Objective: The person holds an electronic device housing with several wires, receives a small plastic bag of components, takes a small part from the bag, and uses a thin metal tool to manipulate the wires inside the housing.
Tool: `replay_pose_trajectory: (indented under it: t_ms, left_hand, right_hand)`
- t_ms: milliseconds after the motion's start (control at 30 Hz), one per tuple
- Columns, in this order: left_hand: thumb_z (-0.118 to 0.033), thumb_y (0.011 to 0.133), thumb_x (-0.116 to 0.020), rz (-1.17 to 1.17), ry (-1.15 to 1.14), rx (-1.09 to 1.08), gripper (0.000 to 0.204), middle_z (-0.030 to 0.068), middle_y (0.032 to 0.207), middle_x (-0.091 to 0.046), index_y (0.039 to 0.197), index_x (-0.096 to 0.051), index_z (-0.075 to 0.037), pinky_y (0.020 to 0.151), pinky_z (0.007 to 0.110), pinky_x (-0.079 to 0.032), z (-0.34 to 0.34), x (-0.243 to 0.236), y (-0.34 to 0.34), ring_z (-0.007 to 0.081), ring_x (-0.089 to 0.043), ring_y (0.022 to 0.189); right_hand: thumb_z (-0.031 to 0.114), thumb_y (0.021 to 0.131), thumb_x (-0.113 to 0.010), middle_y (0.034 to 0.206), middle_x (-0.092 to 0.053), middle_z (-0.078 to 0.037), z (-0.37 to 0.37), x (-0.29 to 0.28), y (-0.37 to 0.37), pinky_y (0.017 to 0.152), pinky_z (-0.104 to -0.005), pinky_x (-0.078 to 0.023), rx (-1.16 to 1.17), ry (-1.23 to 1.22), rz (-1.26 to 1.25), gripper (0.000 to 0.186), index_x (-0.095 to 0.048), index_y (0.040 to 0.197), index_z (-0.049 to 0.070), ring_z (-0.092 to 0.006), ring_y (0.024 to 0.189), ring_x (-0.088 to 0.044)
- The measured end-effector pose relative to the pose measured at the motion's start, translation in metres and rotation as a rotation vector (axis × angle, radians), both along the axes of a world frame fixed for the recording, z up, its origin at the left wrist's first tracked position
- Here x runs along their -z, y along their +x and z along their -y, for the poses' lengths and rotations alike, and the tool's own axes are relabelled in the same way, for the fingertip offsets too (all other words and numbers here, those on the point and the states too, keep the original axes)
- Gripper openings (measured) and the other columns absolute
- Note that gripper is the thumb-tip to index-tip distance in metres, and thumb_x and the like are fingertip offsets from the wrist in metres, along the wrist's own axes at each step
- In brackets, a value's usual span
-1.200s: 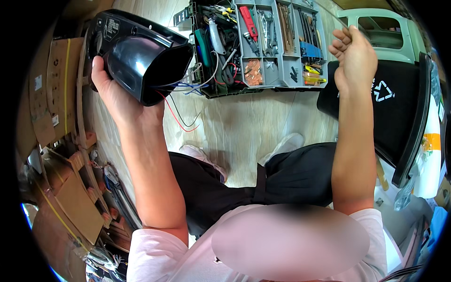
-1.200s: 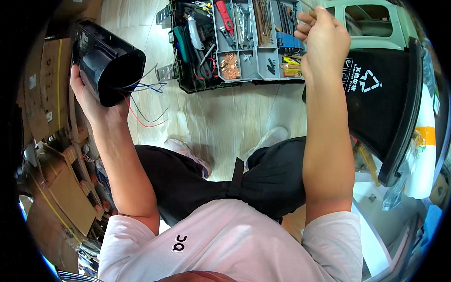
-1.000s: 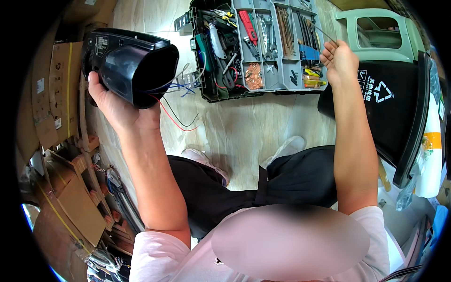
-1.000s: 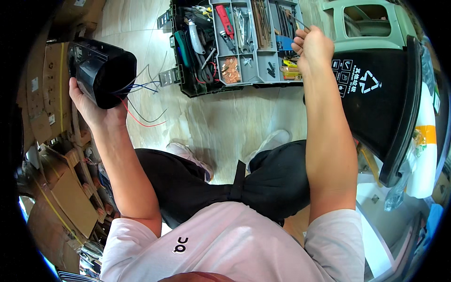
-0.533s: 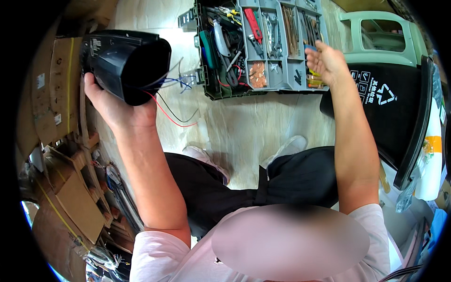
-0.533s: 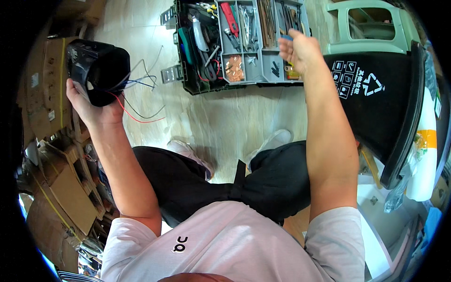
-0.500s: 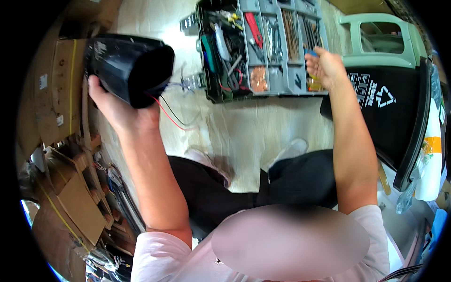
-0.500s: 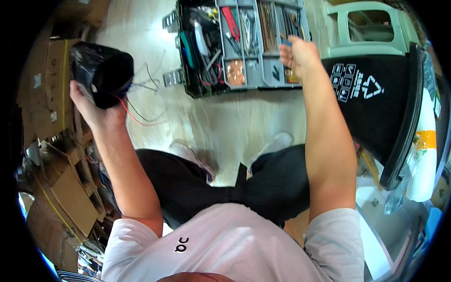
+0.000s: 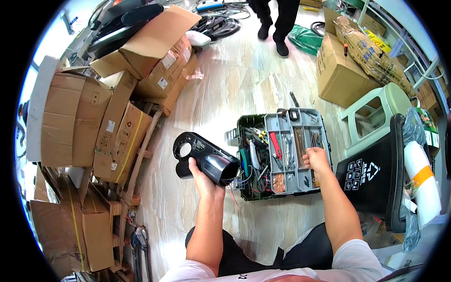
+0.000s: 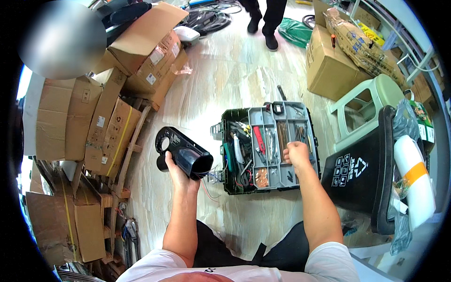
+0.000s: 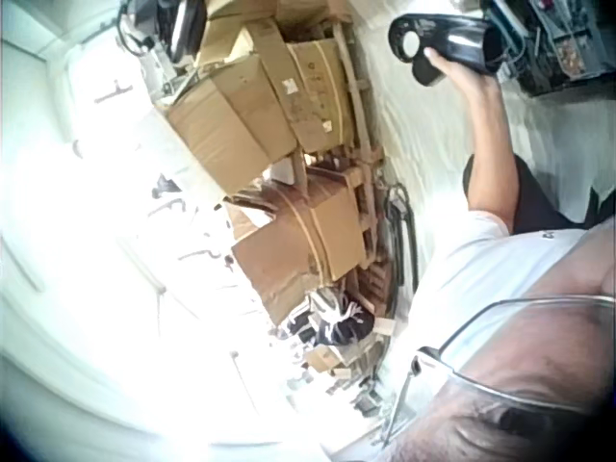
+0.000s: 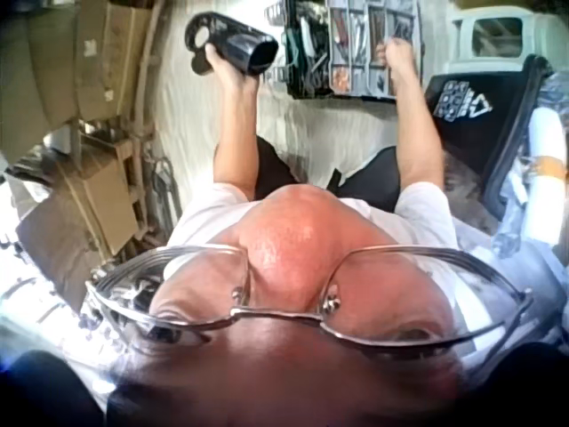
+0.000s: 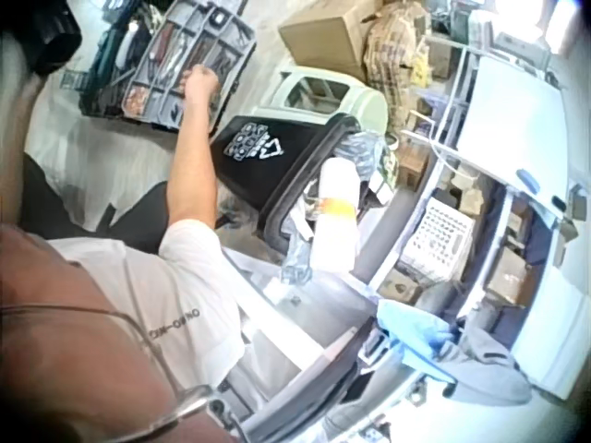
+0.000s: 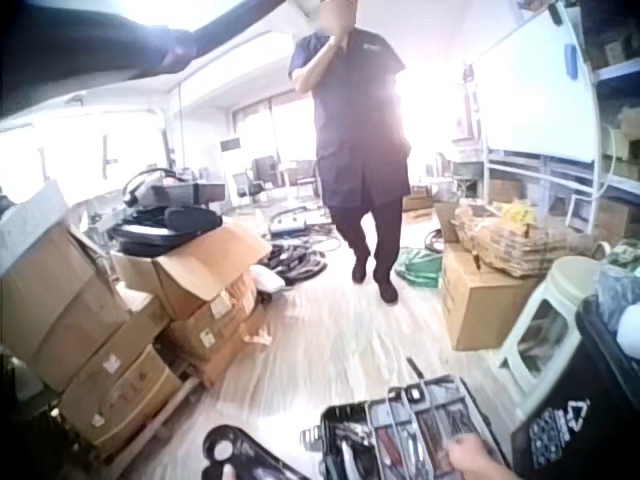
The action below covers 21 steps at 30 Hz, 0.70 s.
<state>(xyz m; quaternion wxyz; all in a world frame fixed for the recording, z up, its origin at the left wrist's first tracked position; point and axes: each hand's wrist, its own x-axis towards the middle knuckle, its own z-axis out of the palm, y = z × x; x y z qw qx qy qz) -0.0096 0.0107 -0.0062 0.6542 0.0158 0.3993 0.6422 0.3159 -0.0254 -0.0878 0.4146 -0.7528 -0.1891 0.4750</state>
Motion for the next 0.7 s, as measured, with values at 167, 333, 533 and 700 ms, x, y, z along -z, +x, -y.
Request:
replay_pose_trajectory:
  t_ms: [167, 333, 533, 700]
  left_hand:
    - [-0.051, 0.096, -0.038, 0.038, -0.021, 0.011, 0.05, 0.0083, 0.096, -0.065, 0.108, -0.057, -0.006, 0.084, 0.038, -0.052, -0.001, 0.011, 0.002, 0.0228, -0.064, 0.09]
    - [-0.049, 0.097, -0.037, 0.036, 0.008, 0.063, 0.049, 0.0096, 0.095, -0.065, 0.108, -0.056, -0.005, 0.084, 0.039, -0.052, 0.001, 0.017, 0.003, 0.0229, -0.064, 0.089]
    - [-0.053, 0.095, -0.038, 0.049, 0.089, 0.156, 0.052, 0.0083, 0.099, -0.064, 0.111, -0.056, -0.007, 0.087, 0.038, -0.05, 0.006, 0.014, 0.003, 0.023, -0.062, 0.091]
    - [-0.052, 0.094, -0.04, -0.046, 0.038, 0.107, 0.05, 0.007, 0.104, -0.064, 0.114, -0.057, -0.01, 0.093, 0.04, -0.048, 0.005, 0.017, 0.0, 0.0239, -0.061, 0.098]
  right_hand:
    - [0.017, 0.093, -0.05, 0.074, -0.06, -0.006, 0.0, -0.006, 0.0, 0.048, -0.0266, -0.046, 0.001, 0.007, 0.003, 0.02, -0.058, 0.096, -0.001, -0.0123, 0.058, -0.054]
    - [0.016, 0.092, -0.052, 0.072, -0.062, -0.008, 0.0, -0.008, -0.004, 0.048, -0.0274, -0.045, -0.044, 0.032, 0.096, 0.022, -0.061, 0.098, -0.003, -0.0124, 0.058, -0.057]
    - [0.017, 0.087, -0.057, 0.074, -0.069, -0.012, 0.001, 0.006, -0.001, 0.063, -0.0338, -0.051, -0.189, 0.08, 0.45, 0.023, -0.066, 0.095, -0.003, -0.0204, 0.068, -0.067]
    - [0.021, 0.088, -0.056, 0.088, -0.068, -0.021, 0.014, -0.005, -0.002, 0.079, -0.0429, -0.05, -0.386, 0.1, 0.641, 0.026, -0.066, 0.098, 0.0, -0.0372, 0.086, -0.065]
